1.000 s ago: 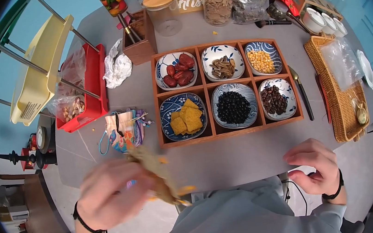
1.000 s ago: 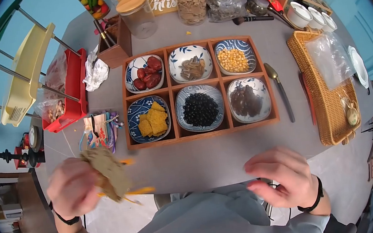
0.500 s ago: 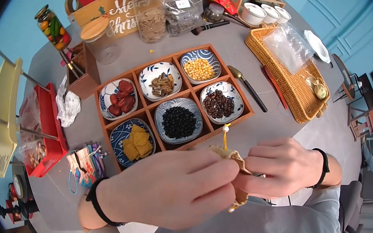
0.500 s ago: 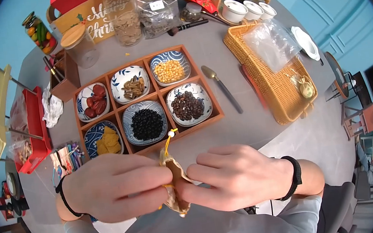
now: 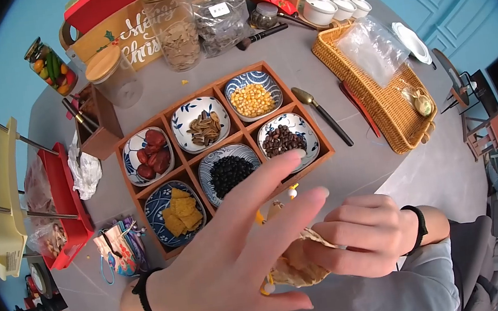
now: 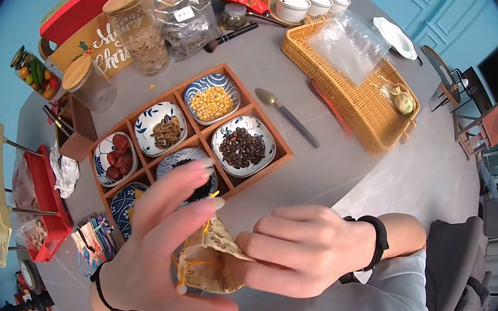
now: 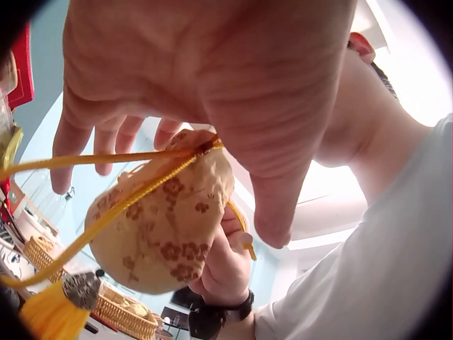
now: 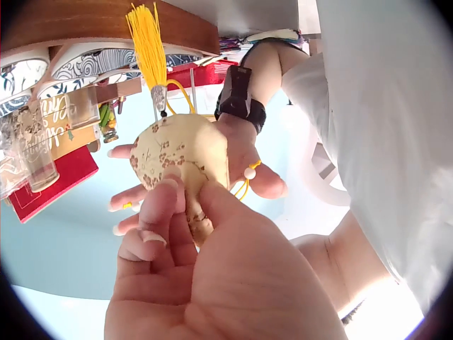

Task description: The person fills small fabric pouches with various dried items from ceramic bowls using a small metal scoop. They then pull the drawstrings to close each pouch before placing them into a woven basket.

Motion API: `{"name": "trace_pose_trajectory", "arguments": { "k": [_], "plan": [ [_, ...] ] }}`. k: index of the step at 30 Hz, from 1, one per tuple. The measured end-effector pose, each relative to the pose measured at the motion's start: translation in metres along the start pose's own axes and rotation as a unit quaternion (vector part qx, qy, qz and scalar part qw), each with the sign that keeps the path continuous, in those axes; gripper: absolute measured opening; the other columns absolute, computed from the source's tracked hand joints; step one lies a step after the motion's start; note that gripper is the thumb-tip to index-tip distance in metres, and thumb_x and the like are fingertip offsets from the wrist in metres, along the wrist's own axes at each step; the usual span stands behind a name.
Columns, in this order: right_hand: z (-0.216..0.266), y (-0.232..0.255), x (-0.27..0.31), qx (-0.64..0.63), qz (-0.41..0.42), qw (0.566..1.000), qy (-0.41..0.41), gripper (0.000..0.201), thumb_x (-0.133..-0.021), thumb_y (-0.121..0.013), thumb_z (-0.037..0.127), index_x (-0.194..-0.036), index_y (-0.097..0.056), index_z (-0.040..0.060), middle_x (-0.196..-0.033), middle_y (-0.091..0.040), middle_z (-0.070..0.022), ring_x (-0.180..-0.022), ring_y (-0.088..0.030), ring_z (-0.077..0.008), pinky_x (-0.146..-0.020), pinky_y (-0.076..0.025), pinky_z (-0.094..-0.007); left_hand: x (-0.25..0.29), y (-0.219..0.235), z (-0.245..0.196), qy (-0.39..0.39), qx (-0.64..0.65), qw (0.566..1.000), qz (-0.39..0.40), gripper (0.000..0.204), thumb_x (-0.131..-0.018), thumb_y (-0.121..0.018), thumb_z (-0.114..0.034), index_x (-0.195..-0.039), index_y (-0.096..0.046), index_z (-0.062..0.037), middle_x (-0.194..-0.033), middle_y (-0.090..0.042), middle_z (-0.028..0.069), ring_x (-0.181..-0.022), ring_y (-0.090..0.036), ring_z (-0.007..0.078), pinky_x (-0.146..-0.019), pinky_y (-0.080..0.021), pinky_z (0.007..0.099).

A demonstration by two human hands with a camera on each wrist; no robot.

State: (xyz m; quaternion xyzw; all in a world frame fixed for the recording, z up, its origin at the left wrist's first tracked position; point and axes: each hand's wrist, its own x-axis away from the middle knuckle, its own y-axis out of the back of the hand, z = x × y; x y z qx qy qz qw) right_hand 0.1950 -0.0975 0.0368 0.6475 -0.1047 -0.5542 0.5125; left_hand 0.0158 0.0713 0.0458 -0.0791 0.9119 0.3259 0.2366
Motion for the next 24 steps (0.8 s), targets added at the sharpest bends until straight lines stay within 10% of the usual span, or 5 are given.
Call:
{"name": "trace_pose_trajectory", "arguments": {
  "k": [12,18,24],
  "plan": [
    [-0.006,-0.004,-0.003,-0.020,-0.067,0.998,-0.002,0.034,-0.072,-0.079,0.016,-0.103,-0.072,0.0041,-0.088,-0.066,-0.0108,-0.057,-0.055,-0.0141,-0.047,-0.043,-0.0252,-0.007,-0.004,0.011,0.066,0.084,0.993,0.052,0.066,-0.079,-0.086,-0.017,-0.132,-0.049,-0.0038,-0.135,-0.049,0.0205,-0.123,-0.053,0.0363,-0.103,-0.046,0.0414],
    [-0.010,0.022,0.044,-0.105,-0.151,0.976,-0.119,0.081,-0.084,-0.085,0.045,-0.141,-0.048,0.0004,-0.093,-0.071,-0.0186,-0.064,-0.060,-0.0160,-0.053,-0.042,-0.0255,-0.004,-0.049,0.009,0.060,0.155,0.981,-0.103,0.065,-0.081,-0.083,-0.017,-0.134,-0.047,-0.0051,-0.131,-0.050,0.0171,-0.119,-0.053,0.0348,-0.101,-0.045,0.0426],
    [-0.009,0.032,0.086,-0.030,-0.155,0.935,-0.318,0.074,-0.098,-0.070,0.044,-0.146,-0.039,-0.0024,-0.096,-0.069,-0.0163,-0.067,-0.059,-0.0153,-0.061,-0.043,-0.0247,0.013,-0.061,0.017,0.059,0.187,0.973,-0.124,0.059,-0.086,-0.077,-0.015,-0.136,-0.046,-0.0057,-0.133,-0.048,0.0164,-0.118,-0.054,0.0352,-0.096,-0.048,0.0428]
  ]
}}
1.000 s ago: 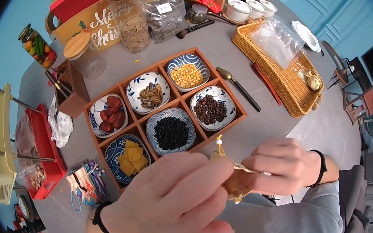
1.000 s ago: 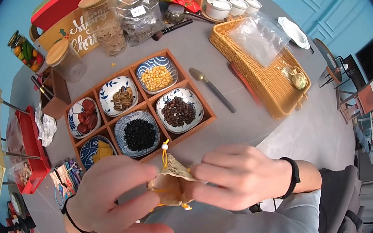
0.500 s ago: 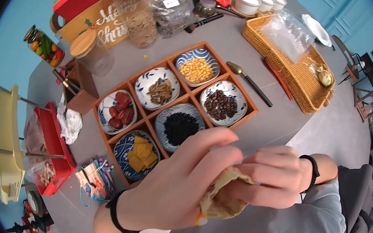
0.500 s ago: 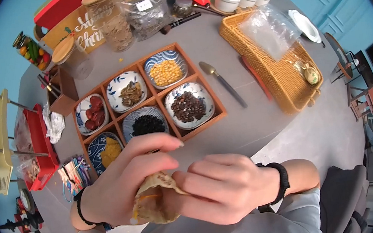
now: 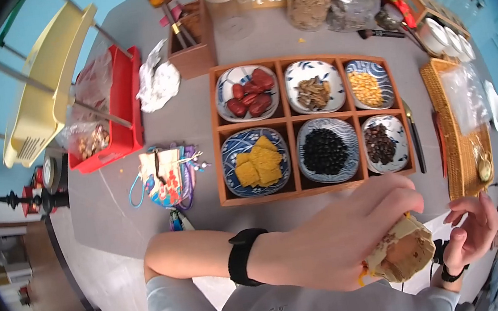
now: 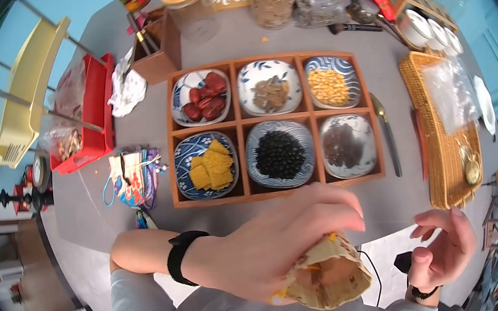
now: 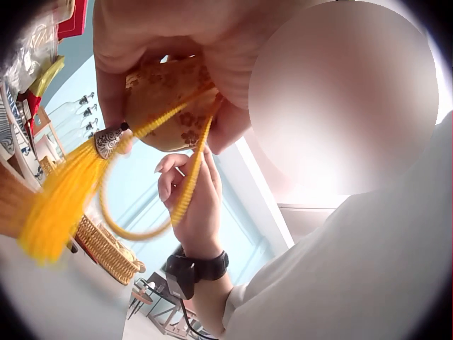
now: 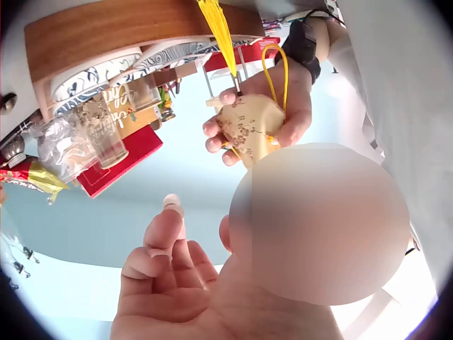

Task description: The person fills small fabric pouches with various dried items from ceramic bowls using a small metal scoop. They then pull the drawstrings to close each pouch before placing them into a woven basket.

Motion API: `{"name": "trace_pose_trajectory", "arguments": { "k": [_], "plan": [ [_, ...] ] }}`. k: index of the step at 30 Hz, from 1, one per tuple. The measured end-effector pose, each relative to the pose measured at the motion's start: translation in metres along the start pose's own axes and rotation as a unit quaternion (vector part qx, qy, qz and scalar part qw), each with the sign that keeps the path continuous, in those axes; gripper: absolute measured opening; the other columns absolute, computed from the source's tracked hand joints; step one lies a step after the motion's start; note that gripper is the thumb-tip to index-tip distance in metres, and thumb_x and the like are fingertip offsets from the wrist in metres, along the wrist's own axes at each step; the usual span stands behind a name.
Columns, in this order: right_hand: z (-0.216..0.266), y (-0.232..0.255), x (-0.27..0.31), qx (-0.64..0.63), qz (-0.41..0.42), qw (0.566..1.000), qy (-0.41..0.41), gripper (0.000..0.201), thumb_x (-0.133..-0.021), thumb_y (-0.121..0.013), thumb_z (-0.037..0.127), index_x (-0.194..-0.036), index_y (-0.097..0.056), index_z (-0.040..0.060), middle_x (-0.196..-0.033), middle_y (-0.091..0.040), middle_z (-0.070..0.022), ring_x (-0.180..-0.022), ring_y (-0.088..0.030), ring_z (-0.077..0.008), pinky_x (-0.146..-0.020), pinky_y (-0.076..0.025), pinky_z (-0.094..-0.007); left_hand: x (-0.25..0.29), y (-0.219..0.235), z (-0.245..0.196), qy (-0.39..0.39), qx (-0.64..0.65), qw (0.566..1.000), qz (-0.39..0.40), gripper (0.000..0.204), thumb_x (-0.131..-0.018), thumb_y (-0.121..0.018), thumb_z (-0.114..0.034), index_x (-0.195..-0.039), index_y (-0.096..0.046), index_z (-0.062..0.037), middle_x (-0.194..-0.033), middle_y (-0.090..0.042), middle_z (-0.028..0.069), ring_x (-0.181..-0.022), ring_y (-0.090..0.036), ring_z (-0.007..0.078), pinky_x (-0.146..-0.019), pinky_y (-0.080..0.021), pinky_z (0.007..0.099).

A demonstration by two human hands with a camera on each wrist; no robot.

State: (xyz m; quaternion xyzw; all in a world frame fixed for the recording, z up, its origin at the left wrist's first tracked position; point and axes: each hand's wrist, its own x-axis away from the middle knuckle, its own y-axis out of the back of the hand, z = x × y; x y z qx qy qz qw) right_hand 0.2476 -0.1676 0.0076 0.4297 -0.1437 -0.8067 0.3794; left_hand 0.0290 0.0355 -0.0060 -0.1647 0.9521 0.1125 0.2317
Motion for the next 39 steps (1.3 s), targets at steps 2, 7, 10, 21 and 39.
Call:
{"name": "trace_pose_trajectory", "arguments": {
  "k": [2,7,10,21,39],
  "plan": [
    [-0.007,-0.002,0.000,0.012,-0.005,1.000,-0.011,0.066,-0.099,-0.068,0.038,-0.144,-0.043,-0.0038,-0.095,-0.068,-0.0160,-0.066,-0.057,-0.0137,-0.061,-0.043,-0.0237,0.007,-0.005,0.001,0.020,0.013,1.000,0.019,0.060,-0.085,-0.075,-0.013,-0.136,-0.045,-0.0055,-0.134,-0.047,0.0163,-0.119,-0.053,0.0367,-0.093,-0.050,0.0428],
    [-0.028,-0.003,-0.002,0.019,0.026,0.998,-0.045,0.046,-0.100,-0.064,0.021,-0.135,-0.053,-0.0070,-0.097,-0.066,-0.0142,-0.070,-0.055,-0.0124,-0.067,-0.043,-0.0246,0.017,-0.012,0.002,0.070,0.031,0.993,0.085,0.065,-0.083,-0.073,-0.008,-0.140,-0.041,-0.0047,-0.136,-0.044,0.0166,-0.124,-0.051,0.0387,-0.090,-0.053,0.0434],
    [-0.032,-0.009,-0.014,0.077,0.061,0.989,-0.108,0.029,-0.095,-0.064,0.007,-0.121,-0.062,-0.0074,-0.101,-0.066,-0.0117,-0.075,-0.055,-0.0117,-0.074,-0.045,-0.0253,0.021,0.000,-0.002,0.095,0.000,0.991,0.091,0.069,-0.082,-0.075,-0.010,-0.142,-0.041,-0.0047,-0.138,-0.046,0.0171,-0.122,-0.053,0.0384,-0.092,-0.053,0.0431],
    [-0.068,-0.034,-0.057,0.234,0.168,0.952,-0.105,0.041,-0.088,-0.074,0.010,-0.125,-0.059,0.0007,-0.097,-0.062,-0.0127,-0.087,-0.061,-0.0282,-0.072,-0.050,-0.0374,0.030,0.004,0.007,0.120,-0.041,0.991,0.045,0.065,-0.083,-0.083,-0.027,-0.136,-0.053,-0.0060,-0.134,-0.058,0.0142,-0.120,-0.057,0.0333,-0.097,-0.051,0.0417],
    [-0.102,-0.023,-0.066,0.288,0.154,0.931,-0.163,0.016,-0.096,-0.062,0.014,-0.108,-0.059,0.0051,-0.077,-0.067,-0.0226,-0.071,-0.067,-0.0439,-0.064,-0.053,-0.0518,0.016,0.047,-0.017,0.117,-0.089,0.989,-0.021,0.096,-0.060,-0.103,-0.021,-0.134,-0.043,-0.0065,-0.128,-0.053,0.0201,-0.103,-0.066,0.0208,-0.081,-0.061,0.0293]
  ]
}}
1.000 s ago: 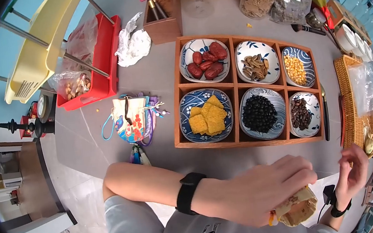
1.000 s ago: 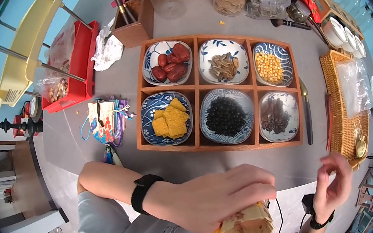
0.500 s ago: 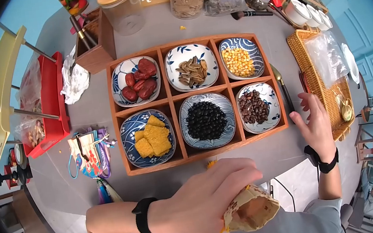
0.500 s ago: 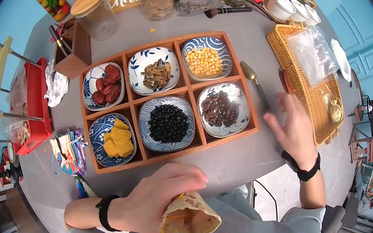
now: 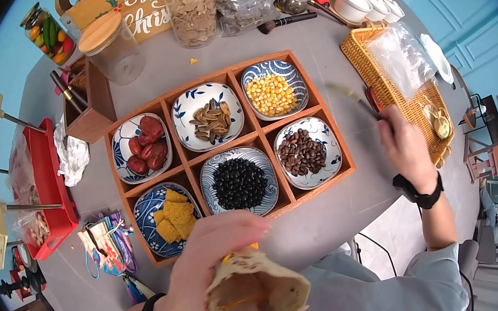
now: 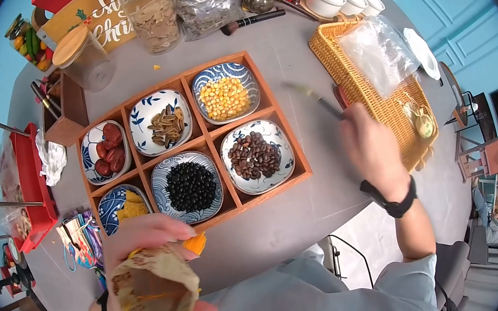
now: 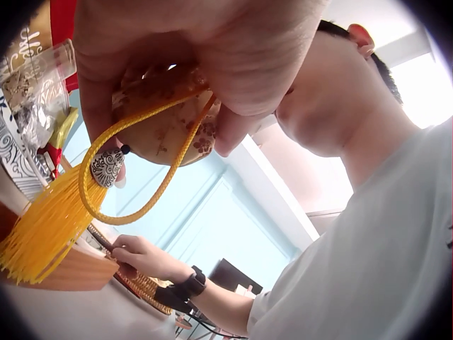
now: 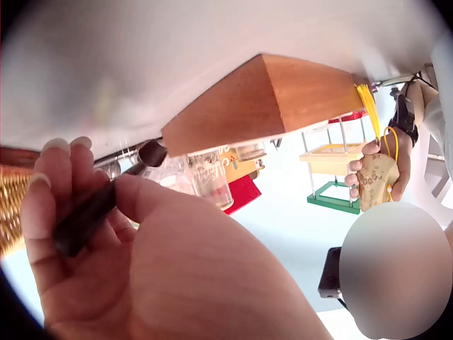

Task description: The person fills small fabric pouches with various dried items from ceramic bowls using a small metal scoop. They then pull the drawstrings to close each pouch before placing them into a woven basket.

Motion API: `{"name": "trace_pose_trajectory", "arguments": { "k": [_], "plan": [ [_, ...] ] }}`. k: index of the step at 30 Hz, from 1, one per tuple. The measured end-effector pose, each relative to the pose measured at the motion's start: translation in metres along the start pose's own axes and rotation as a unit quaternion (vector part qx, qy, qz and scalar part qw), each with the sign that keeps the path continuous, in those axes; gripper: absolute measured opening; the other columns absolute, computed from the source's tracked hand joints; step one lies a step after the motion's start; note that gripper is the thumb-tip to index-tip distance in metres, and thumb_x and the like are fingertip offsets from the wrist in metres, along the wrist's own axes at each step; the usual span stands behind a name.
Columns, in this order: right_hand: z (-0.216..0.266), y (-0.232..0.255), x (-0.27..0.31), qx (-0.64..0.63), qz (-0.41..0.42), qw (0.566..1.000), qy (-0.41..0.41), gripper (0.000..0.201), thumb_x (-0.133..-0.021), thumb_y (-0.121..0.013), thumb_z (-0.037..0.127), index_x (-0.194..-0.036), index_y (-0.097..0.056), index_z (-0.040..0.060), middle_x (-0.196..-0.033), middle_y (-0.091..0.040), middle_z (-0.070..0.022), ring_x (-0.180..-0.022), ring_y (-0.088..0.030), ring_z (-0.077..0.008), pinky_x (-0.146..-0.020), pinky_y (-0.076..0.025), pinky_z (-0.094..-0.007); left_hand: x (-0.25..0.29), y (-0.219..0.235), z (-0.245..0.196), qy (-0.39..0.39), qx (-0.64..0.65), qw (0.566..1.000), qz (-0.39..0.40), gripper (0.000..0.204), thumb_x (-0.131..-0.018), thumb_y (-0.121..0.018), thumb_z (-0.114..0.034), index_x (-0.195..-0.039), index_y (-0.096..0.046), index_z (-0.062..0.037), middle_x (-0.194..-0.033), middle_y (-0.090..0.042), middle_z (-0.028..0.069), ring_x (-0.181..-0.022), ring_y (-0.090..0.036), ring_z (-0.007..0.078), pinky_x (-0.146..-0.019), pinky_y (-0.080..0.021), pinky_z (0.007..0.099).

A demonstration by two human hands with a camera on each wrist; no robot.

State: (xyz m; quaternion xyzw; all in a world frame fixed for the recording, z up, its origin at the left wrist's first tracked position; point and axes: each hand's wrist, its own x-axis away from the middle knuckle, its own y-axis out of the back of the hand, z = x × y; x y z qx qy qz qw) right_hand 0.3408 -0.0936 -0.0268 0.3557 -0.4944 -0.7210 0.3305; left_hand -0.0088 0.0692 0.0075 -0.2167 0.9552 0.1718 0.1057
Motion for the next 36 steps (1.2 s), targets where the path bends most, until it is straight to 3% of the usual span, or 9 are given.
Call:
{"name": "trace_pose_trajectory", "arguments": {
  "k": [2,5,8,13,19,25,28,34,36],
  "plan": [
    [0.018,0.026,-0.001,-0.088,0.015,0.994,-0.061,0.011,-0.102,-0.054,0.006,-0.111,-0.057,0.0009,-0.081,-0.066,-0.0202,-0.072,-0.067,-0.0389,-0.067,-0.053,-0.0441,0.005,0.008,-0.007,0.014,-0.029,0.999,-0.008,0.097,-0.060,-0.103,-0.022,-0.134,-0.041,-0.0061,-0.127,-0.053,0.0200,-0.103,-0.065,0.0202,-0.080,-0.061,0.0287],
    [0.046,0.048,0.004,-0.101,-0.011,0.994,0.042,0.014,-0.101,-0.053,0.002,-0.114,-0.057,-0.0017,-0.095,-0.065,-0.0194,-0.087,-0.067,-0.0350,-0.075,-0.053,-0.0400,0.021,0.018,-0.007,0.050,-0.061,0.996,-0.033,0.096,-0.060,-0.102,-0.019,-0.133,-0.039,-0.0060,-0.124,-0.052,0.0192,-0.105,-0.063,0.0196,-0.079,-0.061,0.0276],
    [0.070,0.051,0.010,-0.118,0.041,0.980,0.152,0.015,-0.098,-0.057,0.000,-0.113,-0.058,-0.0010,-0.091,-0.064,-0.0184,-0.083,-0.068,-0.0360,-0.073,-0.053,-0.0412,0.041,0.017,-0.003,0.099,-0.065,0.990,-0.080,0.094,-0.061,-0.101,-0.016,-0.131,-0.039,-0.0061,-0.122,-0.052,0.0184,-0.106,-0.060,0.0196,-0.078,-0.061,0.0275],
    [0.101,0.034,0.008,-0.019,0.067,0.953,0.294,0.024,-0.089,-0.072,0.007,-0.110,-0.060,0.0037,-0.081,-0.063,-0.0088,-0.066,-0.067,-0.0259,-0.052,-0.051,-0.0386,0.060,0.014,0.002,0.126,-0.067,0.987,-0.070,0.095,-0.061,-0.101,-0.019,-0.131,-0.039,-0.0074,-0.120,-0.052,0.0171,-0.105,-0.059,0.0219,-0.090,-0.047,0.0368],
    [0.113,0.017,-0.007,0.082,0.009,0.914,0.398,0.020,-0.086,-0.071,0.013,-0.101,-0.062,0.0026,-0.070,-0.052,-0.0025,-0.059,-0.060,-0.0177,-0.046,-0.045,-0.0334,0.064,0.011,0.002,0.148,-0.098,0.982,-0.069,0.098,-0.056,-0.104,-0.022,-0.130,-0.043,-0.0073,-0.121,-0.053,0.0153,-0.108,-0.060,0.0217,-0.091,-0.049,0.0366],
    [0.124,0.031,-0.002,0.087,0.116,0.908,0.392,0.028,-0.084,-0.077,0.015,-0.105,-0.064,0.0001,-0.072,-0.060,-0.0058,-0.062,-0.064,-0.0227,-0.053,-0.050,-0.0363,0.069,0.016,0.009,0.162,-0.043,0.983,-0.068,0.099,-0.055,-0.104,-0.020,-0.132,-0.043,-0.0067,-0.125,-0.051,0.0154,-0.114,-0.060,0.0229,-0.097,-0.052,0.0367],
    [0.125,0.033,-0.003,0.063,0.131,0.907,0.396,0.016,-0.089,-0.070,0.015,-0.087,-0.059,0.0044,-0.065,-0.056,-0.0038,-0.060,-0.064,-0.0213,-0.050,-0.050,-0.0365,0.070,0.015,0.008,0.190,0.037,0.975,-0.105,0.092,-0.060,-0.102,-0.019,-0.132,-0.046,-0.0063,-0.128,-0.050,0.0135,-0.117,-0.054,0.0253,-0.098,-0.046,0.0375],
    [0.127,0.038,-0.012,-0.015,0.232,0.912,0.338,0.022,-0.094,-0.069,0.020,-0.083,-0.060,0.0037,-0.064,-0.062,-0.0109,-0.060,-0.065,-0.0317,-0.052,-0.050,-0.0424,0.071,0.018,0.006,0.211,0.043,0.969,-0.122,0.093,-0.060,-0.102,-0.018,-0.133,-0.046,-0.0064,-0.127,-0.050,0.0131,-0.118,-0.054,0.0249,-0.099,-0.046,0.0375],
    [0.127,0.039,-0.017,-0.029,0.269,0.904,0.330,0.017,-0.095,-0.069,0.019,-0.092,-0.066,0.0024,-0.065,-0.063,-0.0124,-0.058,-0.065,-0.0336,-0.052,-0.049,-0.0433,0.070,0.019,0.004,0.218,0.040,0.968,-0.120,0.093,-0.060,-0.102,-0.017,-0.133,-0.046,-0.0060,-0.127,-0.050,0.0126,-0.117,-0.055,0.0239,-0.097,-0.047,0.0366]
  ]
}}
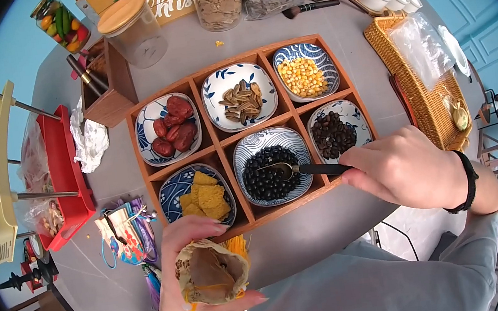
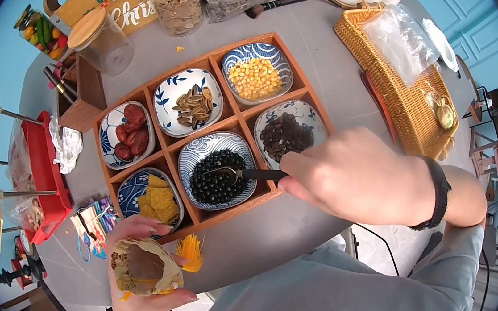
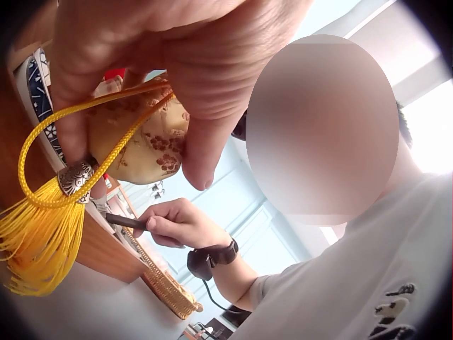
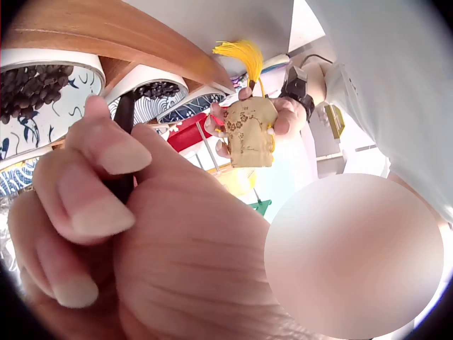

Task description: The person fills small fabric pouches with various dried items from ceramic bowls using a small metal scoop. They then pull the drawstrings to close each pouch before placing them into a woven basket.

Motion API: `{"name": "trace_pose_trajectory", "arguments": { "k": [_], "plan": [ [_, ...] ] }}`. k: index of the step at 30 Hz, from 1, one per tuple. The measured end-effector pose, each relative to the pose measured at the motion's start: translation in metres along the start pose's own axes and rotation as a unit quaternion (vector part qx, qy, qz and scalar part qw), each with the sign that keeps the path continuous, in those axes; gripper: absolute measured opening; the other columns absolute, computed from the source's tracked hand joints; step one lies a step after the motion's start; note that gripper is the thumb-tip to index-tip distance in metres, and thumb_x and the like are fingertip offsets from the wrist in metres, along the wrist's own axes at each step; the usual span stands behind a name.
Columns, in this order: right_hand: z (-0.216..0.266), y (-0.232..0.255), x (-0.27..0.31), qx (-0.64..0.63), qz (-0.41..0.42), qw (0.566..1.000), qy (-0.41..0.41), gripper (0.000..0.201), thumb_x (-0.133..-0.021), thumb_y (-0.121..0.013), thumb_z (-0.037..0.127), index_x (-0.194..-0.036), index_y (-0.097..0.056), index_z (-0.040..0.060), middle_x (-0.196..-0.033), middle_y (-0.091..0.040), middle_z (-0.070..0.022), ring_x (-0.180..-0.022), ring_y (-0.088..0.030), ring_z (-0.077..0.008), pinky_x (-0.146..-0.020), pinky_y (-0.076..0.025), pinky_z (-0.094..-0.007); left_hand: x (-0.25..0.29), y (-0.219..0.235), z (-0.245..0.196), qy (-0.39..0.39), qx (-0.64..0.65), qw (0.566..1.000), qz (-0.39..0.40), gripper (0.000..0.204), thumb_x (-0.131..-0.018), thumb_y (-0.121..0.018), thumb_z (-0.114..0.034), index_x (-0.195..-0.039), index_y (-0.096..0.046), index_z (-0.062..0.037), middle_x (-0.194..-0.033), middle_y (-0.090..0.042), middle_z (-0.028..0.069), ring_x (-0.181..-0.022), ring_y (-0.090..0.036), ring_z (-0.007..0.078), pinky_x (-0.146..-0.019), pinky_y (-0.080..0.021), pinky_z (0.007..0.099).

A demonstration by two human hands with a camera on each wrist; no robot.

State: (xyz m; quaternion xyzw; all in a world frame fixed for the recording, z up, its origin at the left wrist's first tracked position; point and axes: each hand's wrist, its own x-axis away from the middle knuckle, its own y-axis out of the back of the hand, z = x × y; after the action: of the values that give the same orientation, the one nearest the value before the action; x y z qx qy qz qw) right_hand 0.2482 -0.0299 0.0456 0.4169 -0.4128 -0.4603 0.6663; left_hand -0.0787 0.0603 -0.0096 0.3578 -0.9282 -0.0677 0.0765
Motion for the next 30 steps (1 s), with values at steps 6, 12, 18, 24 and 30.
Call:
{"name": "trace_pose_trajectory", "arguments": {
  "k": [6,12,18,24,30],
  "plan": [
    [-0.007,-0.002,-0.007,-0.057,0.040,0.998,-0.010,0.017,-0.097,-0.068,0.019,-0.096,-0.067,0.0019,-0.062,-0.062,-0.0142,-0.056,-0.063,-0.0371,-0.052,-0.048,-0.0457,-0.008,0.003,-0.005,-0.011,-0.032,0.999,0.018,0.092,-0.061,-0.101,-0.015,-0.133,-0.045,-0.0045,-0.124,-0.051,0.0102,-0.109,-0.059,0.0192,-0.092,-0.051,0.0328],
    [0.002,0.007,-0.007,-0.088,0.051,0.994,-0.046,0.018,-0.095,-0.068,0.017,-0.101,-0.058,0.0021,-0.063,-0.063,-0.0155,-0.060,-0.065,-0.0391,-0.054,-0.048,-0.0485,-0.011,0.005,-0.004,-0.010,-0.055,0.998,0.004,0.089,-0.063,-0.100,-0.012,-0.132,-0.045,-0.0044,-0.122,-0.055,0.0096,-0.108,-0.062,0.0185,-0.092,-0.053,0.0329],
    [-0.001,-0.012,-0.005,-0.061,-0.013,0.997,-0.034,0.018,-0.093,-0.068,0.012,-0.098,-0.053,0.0026,-0.064,-0.062,-0.0137,-0.060,-0.064,-0.0384,-0.053,-0.048,-0.0476,-0.012,0.004,-0.006,-0.001,-0.059,0.998,-0.021,0.087,-0.064,-0.099,-0.009,-0.132,-0.045,-0.0043,-0.122,-0.055,0.0104,-0.108,-0.063,0.0184,-0.092,-0.054,0.0329],
    [-0.004,-0.032,0.002,-0.079,-0.084,0.992,-0.042,0.016,-0.093,-0.070,0.010,-0.100,-0.057,0.0030,-0.071,-0.063,-0.0136,-0.063,-0.064,-0.0362,-0.055,-0.047,-0.0453,-0.015,0.006,-0.009,-0.025,-0.106,0.993,-0.036,0.084,-0.064,-0.097,-0.006,-0.131,-0.046,-0.0042,-0.124,-0.053,0.0113,-0.108,-0.060,0.0196,-0.093,-0.052,0.0334],
    [-0.006,-0.037,0.013,-0.112,-0.109,0.985,-0.073,0.017,-0.094,-0.070,0.009,-0.104,-0.058,0.0020,-0.076,-0.065,-0.0155,-0.067,-0.066,-0.0373,-0.059,-0.050,-0.0445,-0.025,0.010,-0.014,-0.061,-0.205,0.977,-0.026,0.080,-0.065,-0.094,-0.008,-0.130,-0.047,-0.0024,-0.123,-0.052,0.0146,-0.113,-0.056,0.0283,-0.096,-0.048,0.0384]
  ]
}}
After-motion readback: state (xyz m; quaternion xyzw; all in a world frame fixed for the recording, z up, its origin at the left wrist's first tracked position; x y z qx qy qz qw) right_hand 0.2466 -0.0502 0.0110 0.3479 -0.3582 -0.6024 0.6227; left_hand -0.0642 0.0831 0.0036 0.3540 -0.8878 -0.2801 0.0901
